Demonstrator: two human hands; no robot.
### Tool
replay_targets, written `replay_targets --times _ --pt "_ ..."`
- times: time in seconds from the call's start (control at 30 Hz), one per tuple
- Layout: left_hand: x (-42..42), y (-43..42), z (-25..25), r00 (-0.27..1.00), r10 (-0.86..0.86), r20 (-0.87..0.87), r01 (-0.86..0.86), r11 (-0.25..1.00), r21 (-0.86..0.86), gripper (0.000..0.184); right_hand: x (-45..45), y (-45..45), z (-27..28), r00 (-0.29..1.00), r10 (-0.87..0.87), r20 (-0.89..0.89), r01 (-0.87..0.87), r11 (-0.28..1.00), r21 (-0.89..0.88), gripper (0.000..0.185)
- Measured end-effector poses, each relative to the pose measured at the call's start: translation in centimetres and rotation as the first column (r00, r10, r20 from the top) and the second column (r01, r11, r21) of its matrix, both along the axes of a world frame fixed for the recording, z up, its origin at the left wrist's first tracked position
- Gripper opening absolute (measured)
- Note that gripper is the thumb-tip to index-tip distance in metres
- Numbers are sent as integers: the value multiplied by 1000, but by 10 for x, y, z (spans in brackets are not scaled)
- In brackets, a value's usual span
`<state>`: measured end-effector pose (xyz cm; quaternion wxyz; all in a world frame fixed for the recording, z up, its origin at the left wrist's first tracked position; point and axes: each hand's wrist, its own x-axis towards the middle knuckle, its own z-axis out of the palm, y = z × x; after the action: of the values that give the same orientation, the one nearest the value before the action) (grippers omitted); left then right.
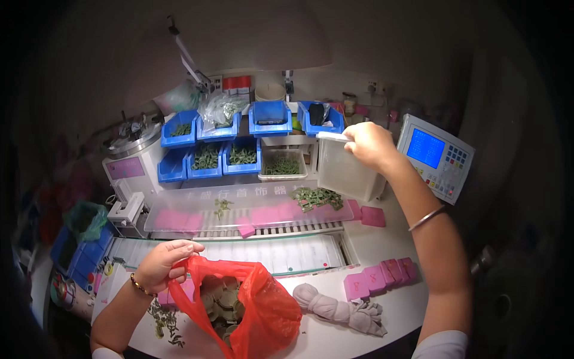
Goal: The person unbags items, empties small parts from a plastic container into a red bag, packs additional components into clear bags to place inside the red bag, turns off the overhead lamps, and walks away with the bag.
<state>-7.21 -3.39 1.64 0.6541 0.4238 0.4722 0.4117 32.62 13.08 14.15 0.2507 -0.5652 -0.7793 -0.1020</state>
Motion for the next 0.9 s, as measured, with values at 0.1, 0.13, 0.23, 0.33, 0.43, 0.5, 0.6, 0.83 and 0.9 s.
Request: replay_targets --times 0.1,0.13,0.23,0.33,0.43,0.5,0.6,0.83,0.9 --pt "-2 2 -2 1000 1 7 -1 1000 -9 30 -9 18 -9 985 -65 159 59 998 38 23" --pt "-2 2 -2 1000 5 14 -5 1000 -9 28 -15 20 -12 983 -85 163 78 996 49 23" --pt "-3 4 -3 1000 8 29 -8 1000 -12 27 -25 46 -28 978 -113 173 96 990 103 25" --pt "-3 3 -4 999 11 50 -10 1000 -19 26 -36 68 -40 983 -148 109 133 982 135 20" --pt "-3 1 -3 998 21 67 -19 999 -26 26 -43 90 -48 972 -224 76 215 970 110 20" --pt "-4 0 -3 997 25 71 -23 999 -32 25 -44 104 -56 961 -265 81 259 963 81 22" --pt "-6 -2 -3 997 34 71 -30 998 -60 25 -41 121 -75 957 -278 87 264 954 141 20" --pt "-5 -4 -8 995 45 87 -36 995 -97 28 -42 146 -97 961 -272 47 212 836 506 5" --pt "-6 -4 -9 995 51 88 -41 993 -109 27 -43 145 -95 962 -272 23 220 824 522 4"
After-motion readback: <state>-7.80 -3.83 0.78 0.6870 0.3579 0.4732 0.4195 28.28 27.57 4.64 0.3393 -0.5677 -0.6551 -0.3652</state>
